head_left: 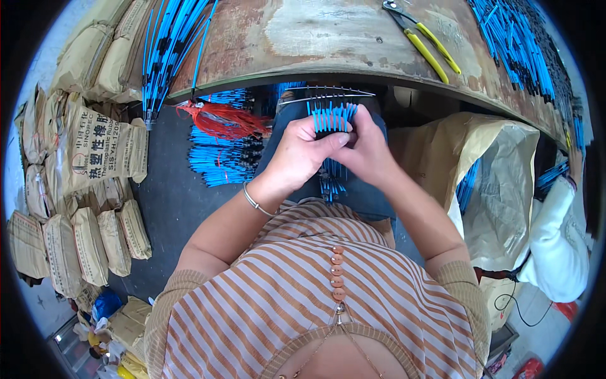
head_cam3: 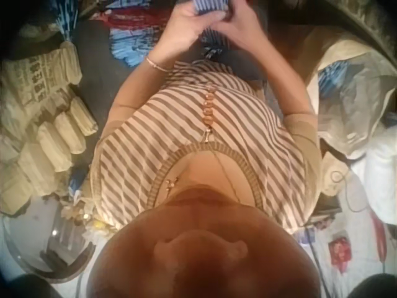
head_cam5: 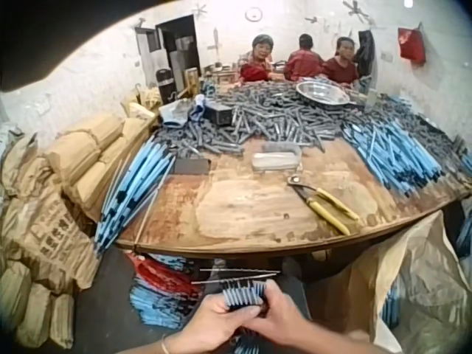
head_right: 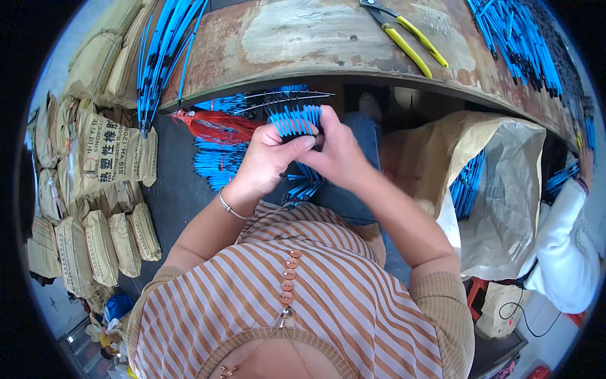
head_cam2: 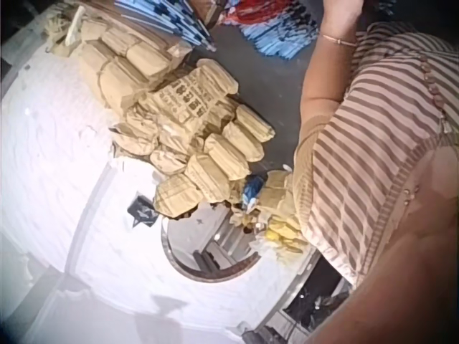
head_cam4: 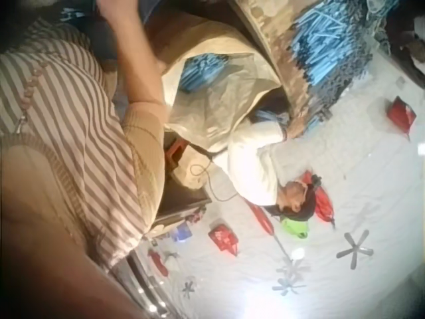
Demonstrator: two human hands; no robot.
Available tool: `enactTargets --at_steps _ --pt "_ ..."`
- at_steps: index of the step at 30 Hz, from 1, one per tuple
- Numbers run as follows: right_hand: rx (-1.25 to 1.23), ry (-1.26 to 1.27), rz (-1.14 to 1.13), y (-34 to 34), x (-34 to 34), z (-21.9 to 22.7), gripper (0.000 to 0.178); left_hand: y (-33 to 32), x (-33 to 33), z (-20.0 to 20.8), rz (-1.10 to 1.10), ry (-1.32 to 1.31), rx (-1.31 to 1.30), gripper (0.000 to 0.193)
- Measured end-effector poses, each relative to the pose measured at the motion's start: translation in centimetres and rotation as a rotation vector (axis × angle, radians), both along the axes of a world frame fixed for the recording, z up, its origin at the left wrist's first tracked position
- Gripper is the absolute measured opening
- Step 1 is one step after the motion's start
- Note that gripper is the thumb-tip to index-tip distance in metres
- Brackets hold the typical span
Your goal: The person threads umbrella ribs onto a wire loop by hand, fits a plastic runner hub into the center, and tightens and cuts the wire using pliers.
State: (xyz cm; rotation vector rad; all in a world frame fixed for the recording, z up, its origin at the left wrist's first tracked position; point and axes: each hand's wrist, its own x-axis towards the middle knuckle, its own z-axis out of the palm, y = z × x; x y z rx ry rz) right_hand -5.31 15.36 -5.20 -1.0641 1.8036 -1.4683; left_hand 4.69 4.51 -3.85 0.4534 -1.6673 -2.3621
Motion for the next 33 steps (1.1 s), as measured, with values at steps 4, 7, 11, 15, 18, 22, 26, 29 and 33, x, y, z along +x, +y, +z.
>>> enactTargets --at_steps 4,7,11,15,18,22,26,29,33 --pt "0.031 0.195 -0.240 -1.0 1.7 -0.8 0.053 -0.3 0.6 0.0 0.002 0.009 0.032 0.024" --pt "-0.049 0.218 -0.277 -1.4 2.2 -0.9 0.053 -0.7 1.9 -0.5 -0.045 -0.040 0.062 0.034" --pt "-0.190 0.269 -0.303 -1.6 2.3 -0.8 0.051 -0.4 3.2 -1.0 0.120 0.187 -0.059 0.041" --pt "-0.161 0.330 -0.357 -1.6 2.3 -0.4 0.050 -2.1 3.2 0.1 0.284 0.020 -0.312 0.037" --pt "-0.171 0.381 -0.315 -1.7 3.0 0.0 0.047 -3.8 1.4 0.9 0.127 0.074 -0.264 0.034" --pt "-0.167 0.294 -0.356 -2.0 3.6 0.3 0.042 -3.7 0.1 1.3 0.053 0.088 -0.127 0.030" --pt "-0.196 0.220 -0.390 -2.2 3.6 -0.1 0.038 -3.4 0.0 1.6 0.041 0.073 -0.122 0.027" --pt "-0.191 0.220 -0.407 -2.4 3.6 -0.4 0.035 -3.6 0.1 2.0 0.091 0.104 -0.128 0.024" --pt "-0.191 0.199 -0.422 -2.6 3.5 -0.4 0.035 -4.2 0.0 2.6 0.247 0.233 -0.183 0.019"
